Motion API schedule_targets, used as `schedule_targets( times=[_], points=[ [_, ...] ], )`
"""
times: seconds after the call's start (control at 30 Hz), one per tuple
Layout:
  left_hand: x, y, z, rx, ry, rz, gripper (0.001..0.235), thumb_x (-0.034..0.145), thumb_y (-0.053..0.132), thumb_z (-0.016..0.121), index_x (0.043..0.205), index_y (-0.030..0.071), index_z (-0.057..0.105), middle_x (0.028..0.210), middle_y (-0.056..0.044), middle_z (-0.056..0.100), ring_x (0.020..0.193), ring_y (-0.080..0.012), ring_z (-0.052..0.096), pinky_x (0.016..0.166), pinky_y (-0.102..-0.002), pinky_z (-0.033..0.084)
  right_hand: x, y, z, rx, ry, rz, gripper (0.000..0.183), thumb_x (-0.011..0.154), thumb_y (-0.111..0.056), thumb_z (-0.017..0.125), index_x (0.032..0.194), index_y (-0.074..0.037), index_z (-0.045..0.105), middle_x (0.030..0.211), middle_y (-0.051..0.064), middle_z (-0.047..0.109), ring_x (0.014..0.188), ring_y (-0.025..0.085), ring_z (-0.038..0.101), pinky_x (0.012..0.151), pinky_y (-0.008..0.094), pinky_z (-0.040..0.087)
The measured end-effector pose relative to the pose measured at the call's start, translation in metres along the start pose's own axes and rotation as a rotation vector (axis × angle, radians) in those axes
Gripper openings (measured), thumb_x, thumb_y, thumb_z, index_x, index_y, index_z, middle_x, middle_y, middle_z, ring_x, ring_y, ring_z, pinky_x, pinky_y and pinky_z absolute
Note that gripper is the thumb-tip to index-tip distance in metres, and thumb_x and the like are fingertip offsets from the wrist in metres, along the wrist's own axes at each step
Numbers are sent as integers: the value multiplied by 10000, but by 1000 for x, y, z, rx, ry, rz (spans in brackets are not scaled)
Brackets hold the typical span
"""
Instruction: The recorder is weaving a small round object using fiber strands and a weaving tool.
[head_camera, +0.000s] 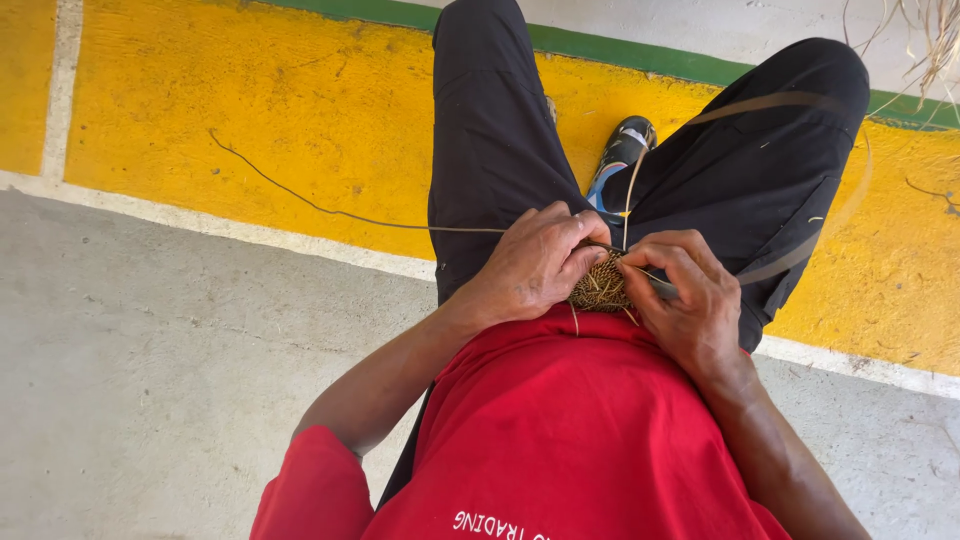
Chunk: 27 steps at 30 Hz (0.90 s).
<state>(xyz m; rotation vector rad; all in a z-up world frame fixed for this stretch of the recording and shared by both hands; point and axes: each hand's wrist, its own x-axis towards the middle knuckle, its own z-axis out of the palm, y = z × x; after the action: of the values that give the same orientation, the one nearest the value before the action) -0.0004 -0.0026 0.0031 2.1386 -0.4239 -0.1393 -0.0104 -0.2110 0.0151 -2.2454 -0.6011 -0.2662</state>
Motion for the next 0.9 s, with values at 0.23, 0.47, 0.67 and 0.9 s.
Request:
schedule_targets(
  times=[0.23,0.47,0.67,0.9],
  points=[
    [2,15,-11,160,18,82,115,985,216,672,1045,117,674,878,4,693,872,-194,586,812,-374,404,7,-3,-9,80,-63,66,192,845,-21,833,994,-51,716,1004,73,686,917,191,707,783,311,584],
    [-11,16,-14,284,1,167,72,1022,189,644,1029,118,641,881,8,679,877,-198,554,812,-371,352,7,-4,-7,144,-69,79,156,848,-31,827,964,-44,723,968,80,673,858,200,703,733,317,577],
    [-46,14,9,194,195,226,200,986,166,718,1164,121,640,956,30,678,940,-143,612,883,-330,388,17,34,-36,239,-410,150,190,876,-133,745,1058,-80,730,1002,74,737,856,194,746,747,314,617],
    [-48,-4,22,68,219,301,270,1015,96,712,1192,86,509,1142,4,723,1004,-169,625,920,-342,431,56,16,-33,225,-642,20,209,949,-210,637,1077,-67,718,979,79,737,892,268,730,771,409,568]
  ],
)
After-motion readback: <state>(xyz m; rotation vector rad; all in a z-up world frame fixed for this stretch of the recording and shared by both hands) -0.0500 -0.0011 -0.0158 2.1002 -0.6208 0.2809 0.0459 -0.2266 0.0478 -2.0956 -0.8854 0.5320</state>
